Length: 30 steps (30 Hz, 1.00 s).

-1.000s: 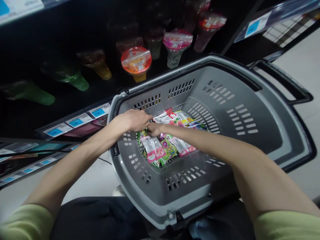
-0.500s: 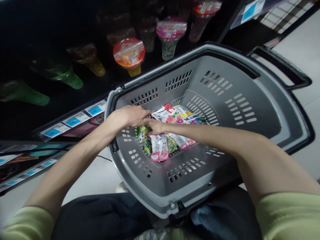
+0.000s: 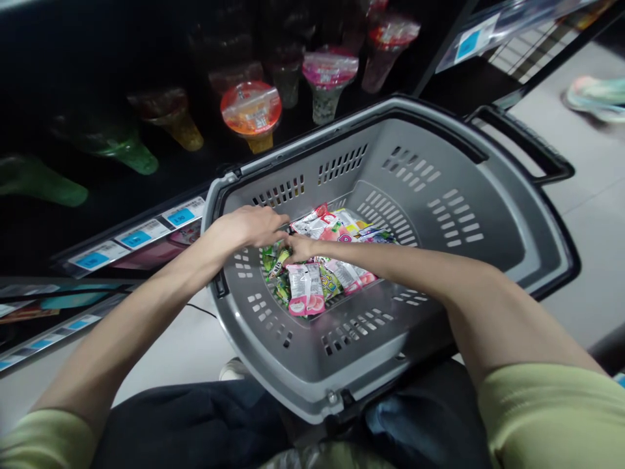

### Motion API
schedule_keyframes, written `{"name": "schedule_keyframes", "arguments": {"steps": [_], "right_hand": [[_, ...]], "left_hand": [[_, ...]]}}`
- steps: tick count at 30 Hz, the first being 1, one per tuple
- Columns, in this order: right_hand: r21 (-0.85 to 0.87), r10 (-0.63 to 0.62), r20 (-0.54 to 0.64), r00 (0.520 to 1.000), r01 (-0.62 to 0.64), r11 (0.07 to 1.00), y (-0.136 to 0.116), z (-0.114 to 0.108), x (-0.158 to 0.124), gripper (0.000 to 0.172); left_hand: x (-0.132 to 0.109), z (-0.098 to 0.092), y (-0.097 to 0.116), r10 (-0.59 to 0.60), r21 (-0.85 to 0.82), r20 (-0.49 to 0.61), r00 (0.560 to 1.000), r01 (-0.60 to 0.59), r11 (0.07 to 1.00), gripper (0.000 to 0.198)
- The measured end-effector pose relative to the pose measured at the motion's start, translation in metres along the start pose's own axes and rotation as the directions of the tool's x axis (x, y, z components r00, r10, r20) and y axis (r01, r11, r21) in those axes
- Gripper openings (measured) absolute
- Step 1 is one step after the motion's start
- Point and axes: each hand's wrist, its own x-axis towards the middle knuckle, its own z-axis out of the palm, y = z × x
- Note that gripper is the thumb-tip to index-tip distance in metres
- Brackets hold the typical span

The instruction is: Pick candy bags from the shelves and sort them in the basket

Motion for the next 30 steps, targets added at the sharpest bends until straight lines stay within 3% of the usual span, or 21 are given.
{"name": "schedule_keyframes", "arguments": {"steps": [4, 7, 11, 14, 17, 20, 22, 26, 30], "right_hand": [[-0.017, -0.017, -0.035, 0.999, 0.016, 1.000, -0.014, -0.025, -0.003, 0.034], [0.026, 0.028, -0.152, 0.988, -0.024, 0.999, -0.024, -0.058, -0.017, 0.032], [0.333, 0.190, -0.313, 0.931, -0.080, 0.939, -0.041, -0.094, -0.056, 0.033], [0.649, 0.254, -0.338, 0.906, 0.030, 0.760, -0.061, -0.101, -0.083, 0.035], [0.805, 0.385, -0.316, 0.867, 0.031, 0.592, -0.079, -0.101, -0.095, 0.032], [0.863, 0.482, -0.354, 0.801, 0.082, 0.499, -0.090, -0.108, -0.097, 0.033], [0.845, 0.493, -0.412, 0.766, 0.119, 0.522, -0.091, -0.118, -0.098, 0.036], [0.693, 0.393, -0.518, 0.760, 0.103, 0.714, -0.088, -0.133, -0.105, 0.049], [0.686, 0.415, -0.599, 0.685, 0.172, 0.707, -0.089, -0.135, -0.107, 0.056]], "left_hand": [[0.000, 0.001, -0.002, -0.026, 0.003, -0.063, 0.998, 0.026, 1.000, 0.043], [0.002, 0.002, -0.006, -0.037, -0.086, -0.294, 0.955, 0.012, 0.996, 0.048], [0.005, 0.005, -0.012, -0.097, -0.333, -0.599, 0.795, -0.137, 0.933, 0.049], [0.007, 0.007, -0.015, -0.114, -0.427, -0.710, 0.695, -0.296, 0.855, 0.052], [0.006, 0.008, -0.016, -0.075, -0.391, -0.802, 0.592, -0.427, 0.815, 0.057], [0.005, 0.007, -0.016, 0.049, -0.246, -0.866, 0.498, -0.509, 0.825, 0.063], [0.004, 0.005, -0.016, 0.134, -0.159, -0.873, 0.468, -0.534, 0.830, 0.071], [0.006, 0.000, -0.013, 0.218, -0.049, -0.868, 0.446, -0.514, 0.856, 0.086], [0.006, -0.001, -0.010, 0.293, 0.059, -0.840, 0.457, -0.459, 0.886, 0.090]]}}
